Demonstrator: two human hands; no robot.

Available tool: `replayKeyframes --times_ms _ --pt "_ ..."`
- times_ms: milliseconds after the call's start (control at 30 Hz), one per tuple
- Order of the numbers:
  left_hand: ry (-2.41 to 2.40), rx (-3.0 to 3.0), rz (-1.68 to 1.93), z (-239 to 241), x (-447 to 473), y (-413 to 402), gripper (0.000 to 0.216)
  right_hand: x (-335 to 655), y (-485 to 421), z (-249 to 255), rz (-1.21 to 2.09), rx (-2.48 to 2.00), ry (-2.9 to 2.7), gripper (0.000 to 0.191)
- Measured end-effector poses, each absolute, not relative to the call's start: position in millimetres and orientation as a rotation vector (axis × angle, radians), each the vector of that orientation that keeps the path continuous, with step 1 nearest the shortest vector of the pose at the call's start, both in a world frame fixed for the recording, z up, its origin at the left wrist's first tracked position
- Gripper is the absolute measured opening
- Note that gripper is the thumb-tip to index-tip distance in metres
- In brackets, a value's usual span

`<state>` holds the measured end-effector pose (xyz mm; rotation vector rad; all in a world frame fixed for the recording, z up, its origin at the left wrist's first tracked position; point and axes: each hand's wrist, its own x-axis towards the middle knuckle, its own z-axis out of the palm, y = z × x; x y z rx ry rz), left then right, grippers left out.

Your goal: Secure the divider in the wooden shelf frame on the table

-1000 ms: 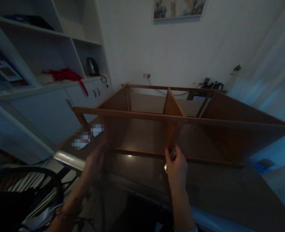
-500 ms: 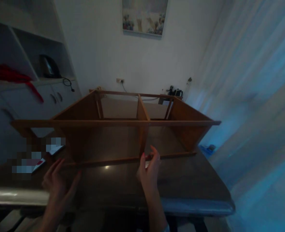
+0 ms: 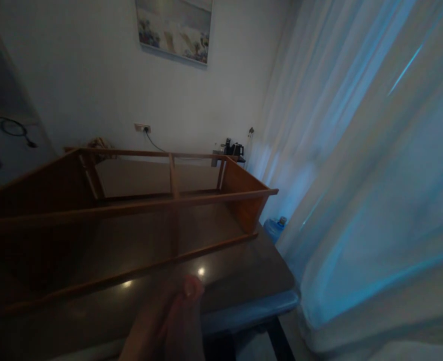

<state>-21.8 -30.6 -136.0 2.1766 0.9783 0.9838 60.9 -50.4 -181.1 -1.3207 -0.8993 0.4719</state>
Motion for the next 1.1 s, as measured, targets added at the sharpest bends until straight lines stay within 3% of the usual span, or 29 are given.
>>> replayKeyframes --times_ms 233,400,533,700,1000,1100 --pt "1.151 2.165 1.221 -156.0 -26.9 -9.1 0.039 88.4 -59.1 -131.3 0.605 -1.269 -1.290 0.037" --pt "1.263 2.074 1.347 -155.7 -41.7 3.6 0.037 127.6 -43.2 -100.2 0.434 -1.439 -1.290 0.028" --pt "1.177 1.947 1.234 -140.4 -49.9 5.6 0.035 141.0 -23.6 -93.1 0.317 -1.443 -1.324 0.023" --pt "1.218 1.550 1.108 -130.0 -52.7 1.4 0.041 113.9 -21.6 -86.8 0.445 -1.383 -1.584 0.018" --pt "1.351 0.698 1.282 -137.6 -47.4 5.2 0.040 86.0 -25.6 -84.7 0.512 -1.362 -1.787 0.025" --pt "1.178 0.668 1.281 -124.3 -43.9 4.5 0.039 93.3 -23.6 -92.3 0.485 -1.486 -1.787 0.017"
